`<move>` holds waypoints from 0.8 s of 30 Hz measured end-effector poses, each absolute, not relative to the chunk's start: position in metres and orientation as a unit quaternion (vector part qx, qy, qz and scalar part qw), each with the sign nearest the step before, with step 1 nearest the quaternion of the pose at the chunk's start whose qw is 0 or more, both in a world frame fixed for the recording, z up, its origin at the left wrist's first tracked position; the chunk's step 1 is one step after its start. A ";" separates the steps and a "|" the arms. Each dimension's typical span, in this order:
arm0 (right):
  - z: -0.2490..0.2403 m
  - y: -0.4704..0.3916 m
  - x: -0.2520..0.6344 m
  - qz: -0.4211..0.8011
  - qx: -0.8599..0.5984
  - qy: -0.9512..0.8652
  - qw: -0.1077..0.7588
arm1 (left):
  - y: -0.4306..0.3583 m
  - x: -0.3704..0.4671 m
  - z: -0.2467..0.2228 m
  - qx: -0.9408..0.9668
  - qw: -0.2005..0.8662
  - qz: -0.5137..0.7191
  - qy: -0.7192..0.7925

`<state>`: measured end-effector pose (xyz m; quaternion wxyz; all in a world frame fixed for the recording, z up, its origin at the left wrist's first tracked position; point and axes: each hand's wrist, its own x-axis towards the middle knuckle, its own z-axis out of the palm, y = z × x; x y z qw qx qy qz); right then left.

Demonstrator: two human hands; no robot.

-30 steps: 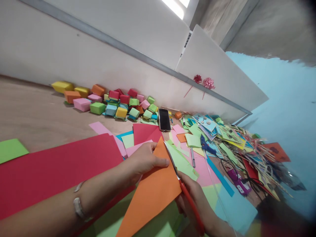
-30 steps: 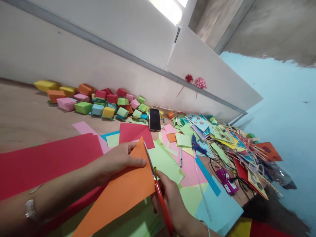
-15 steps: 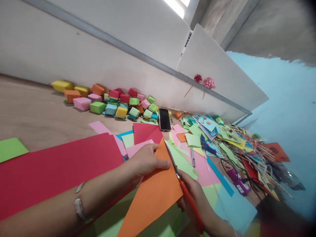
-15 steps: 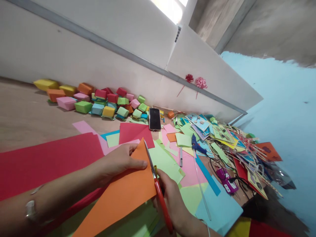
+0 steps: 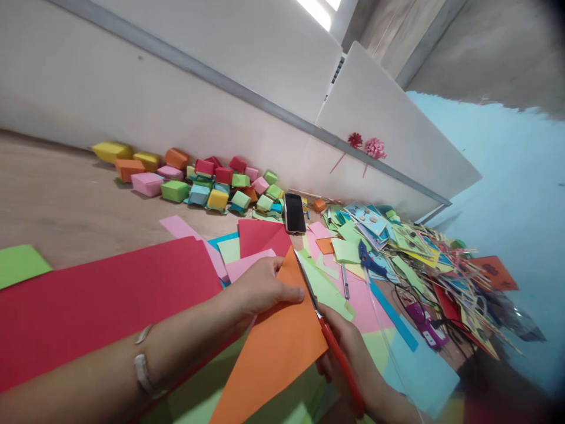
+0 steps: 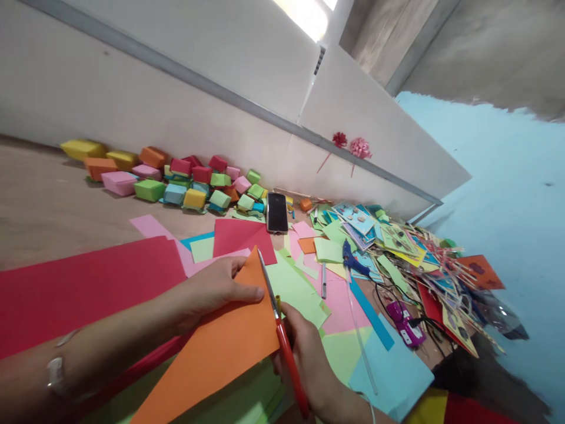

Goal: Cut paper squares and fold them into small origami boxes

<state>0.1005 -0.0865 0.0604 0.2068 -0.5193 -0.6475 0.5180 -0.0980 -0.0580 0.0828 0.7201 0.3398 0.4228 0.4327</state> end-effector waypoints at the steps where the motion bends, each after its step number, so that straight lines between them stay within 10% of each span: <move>1: 0.059 -0.086 0.102 0.514 -0.513 -0.654 0.209 | -0.058 -0.098 0.083 0.340 0.722 0.432 0.421; 24: 0.070 -0.080 0.097 0.478 -0.468 -0.701 0.247 | -0.059 -0.094 0.079 0.332 0.734 0.413 0.426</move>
